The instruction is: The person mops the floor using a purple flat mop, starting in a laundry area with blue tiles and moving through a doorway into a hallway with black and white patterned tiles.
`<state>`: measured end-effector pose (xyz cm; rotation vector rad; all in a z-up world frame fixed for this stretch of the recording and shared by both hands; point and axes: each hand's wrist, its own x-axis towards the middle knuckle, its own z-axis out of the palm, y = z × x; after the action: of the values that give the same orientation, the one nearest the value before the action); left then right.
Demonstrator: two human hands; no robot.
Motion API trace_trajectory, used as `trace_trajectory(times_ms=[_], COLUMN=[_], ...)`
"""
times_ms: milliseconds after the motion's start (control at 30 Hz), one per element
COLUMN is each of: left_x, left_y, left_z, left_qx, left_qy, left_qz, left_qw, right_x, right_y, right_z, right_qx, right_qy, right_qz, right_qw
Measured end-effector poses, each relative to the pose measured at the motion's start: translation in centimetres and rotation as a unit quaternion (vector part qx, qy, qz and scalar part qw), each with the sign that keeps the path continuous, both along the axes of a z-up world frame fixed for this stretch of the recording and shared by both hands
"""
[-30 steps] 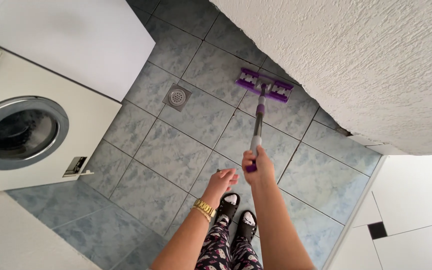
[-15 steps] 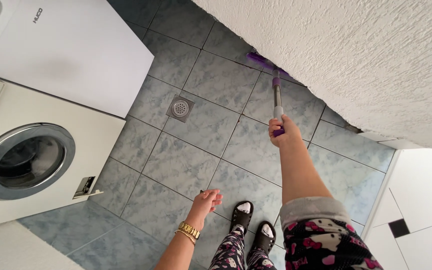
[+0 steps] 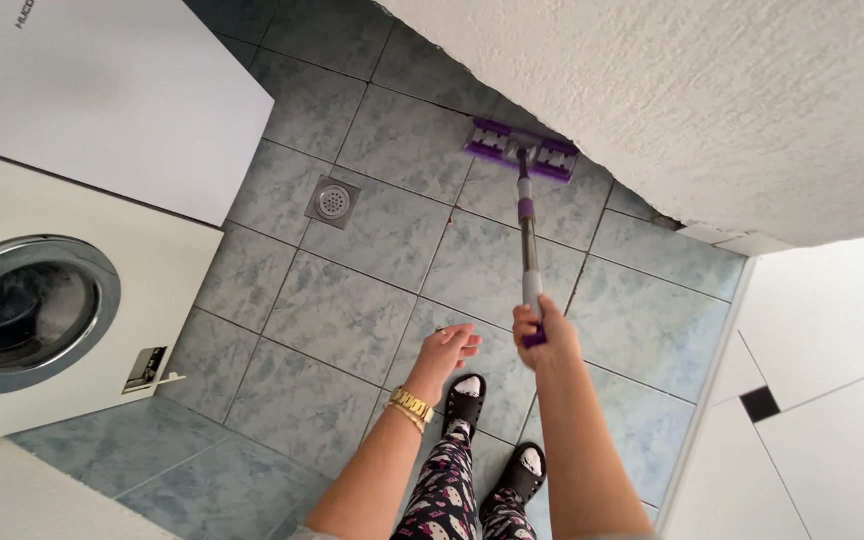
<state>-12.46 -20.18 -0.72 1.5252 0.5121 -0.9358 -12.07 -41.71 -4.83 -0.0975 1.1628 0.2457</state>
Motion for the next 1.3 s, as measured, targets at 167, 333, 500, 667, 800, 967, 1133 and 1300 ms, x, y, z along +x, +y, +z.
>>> trace_trajectory(times_ms=[167,333,500,667,800,967,1133,1300], left_x=[-3.9,-9.6,-11.0,-7.2,-3.9,-2.1,-1.6,-2.5], left_y=[-6.1,-11.1,-12.8,-12.8,-13.2,-11.2,-9.1,-8.4], left_z=[-1.8,-11.3,-9.5,-1.6,-0.7,-2.0,-0.5,-1.5], left_qx=[-0.015,-0.028,-0.003,0.009,-0.010,0.004,0.051,0.050], left_qy=[-0.001,-0.042,-0.054,-0.079,-0.093,-0.047,-0.038,-0.025], left_qz=[-0.028,-0.029,-0.063,-0.075,-0.052,-0.044,-0.065,-0.050], left_qw=[1.000,0.998,0.997,0.994,0.994,0.998,0.996,0.997], right_x=[-9.5,-15.4,-17.1,-13.6,-9.0,-2.5,0.4,-2.3], right_y=[2.2,3.5,3.0,1.4,-1.4,-4.1,-8.1,-8.5], right_z=[5.2,10.9,12.6,8.0,3.7,2.0,0.4,0.3], right_qx=[-0.014,-0.036,-0.110,-0.115,-0.128,-0.114,-0.089,-0.067], right_qy=[0.021,0.018,0.050,0.028,0.002,0.005,0.008,0.011], right_qz=[-0.020,-0.012,-0.007,-0.009,-0.017,-0.044,-0.068,-0.067], right_qw=[0.999,0.999,0.993,0.993,0.992,0.993,0.994,0.995])
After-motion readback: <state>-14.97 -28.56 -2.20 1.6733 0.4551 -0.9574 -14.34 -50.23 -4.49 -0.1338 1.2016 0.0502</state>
